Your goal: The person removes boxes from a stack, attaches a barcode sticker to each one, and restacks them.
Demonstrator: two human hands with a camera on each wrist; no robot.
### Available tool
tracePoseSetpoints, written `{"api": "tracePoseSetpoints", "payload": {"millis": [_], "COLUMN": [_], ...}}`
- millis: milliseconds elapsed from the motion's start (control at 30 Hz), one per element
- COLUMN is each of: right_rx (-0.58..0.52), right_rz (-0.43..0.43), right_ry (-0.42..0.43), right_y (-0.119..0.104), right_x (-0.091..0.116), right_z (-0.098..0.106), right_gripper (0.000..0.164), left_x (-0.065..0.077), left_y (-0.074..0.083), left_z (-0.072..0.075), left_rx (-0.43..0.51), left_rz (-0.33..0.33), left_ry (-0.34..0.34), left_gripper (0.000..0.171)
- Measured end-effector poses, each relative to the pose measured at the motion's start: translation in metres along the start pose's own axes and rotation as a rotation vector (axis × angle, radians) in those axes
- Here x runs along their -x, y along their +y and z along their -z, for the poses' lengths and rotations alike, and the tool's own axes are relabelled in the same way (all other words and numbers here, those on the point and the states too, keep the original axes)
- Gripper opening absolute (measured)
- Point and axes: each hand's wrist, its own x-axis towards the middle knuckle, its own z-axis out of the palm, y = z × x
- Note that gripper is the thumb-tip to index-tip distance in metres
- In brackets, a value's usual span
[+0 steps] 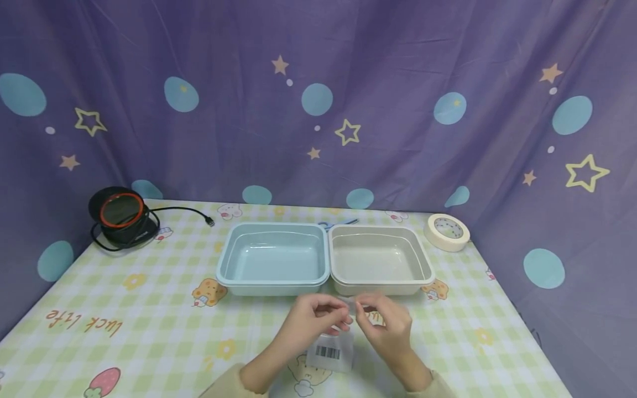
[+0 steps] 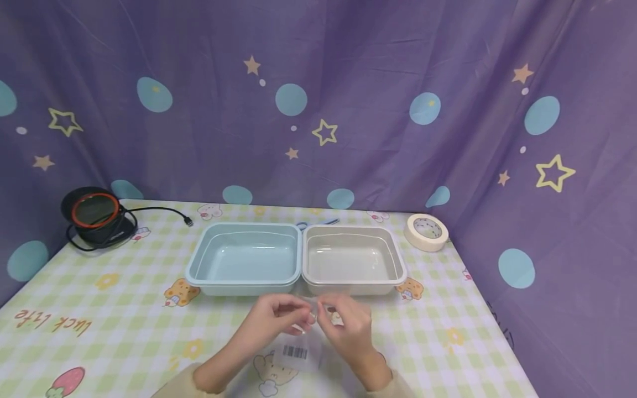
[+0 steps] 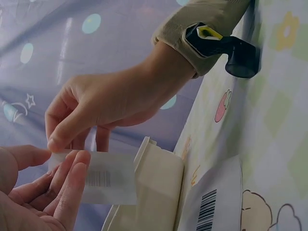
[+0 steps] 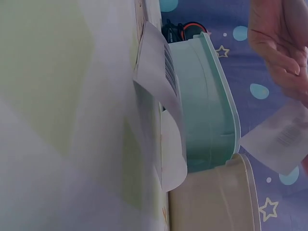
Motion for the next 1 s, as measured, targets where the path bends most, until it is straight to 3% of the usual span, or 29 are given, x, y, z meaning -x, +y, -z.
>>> {"api": "tracePoseSetpoints", "payload": {"millis": [167, 400, 1000], "right_rx": [-0.011, -0.048, -0.063], "right_rz": [0.102, 0.172, 0.177], "right_ry": [0.01, 0.004, -0.026], "right_y": [-0.002, -0.005, -0.007], "right_x": [-0.007, -0.015, -0.017], "right_z": [-0.001, -0.003, -0.003], "right_gripper": [0.027, 0.027, 0.024], "left_x": [-0.002, -0.003, -0.004], "left_y": [0.001, 0.0, -0.004], "left_z": [-0.001, -0.001, -0.001], "left_rx": [-0.001, -0.024, -0.012], "left_rz": [0.004, -0.024, -0.034], "left_ry": [0.008, 0.017, 0.041], "left_gripper": [0.027, 0.028, 0.026]}}
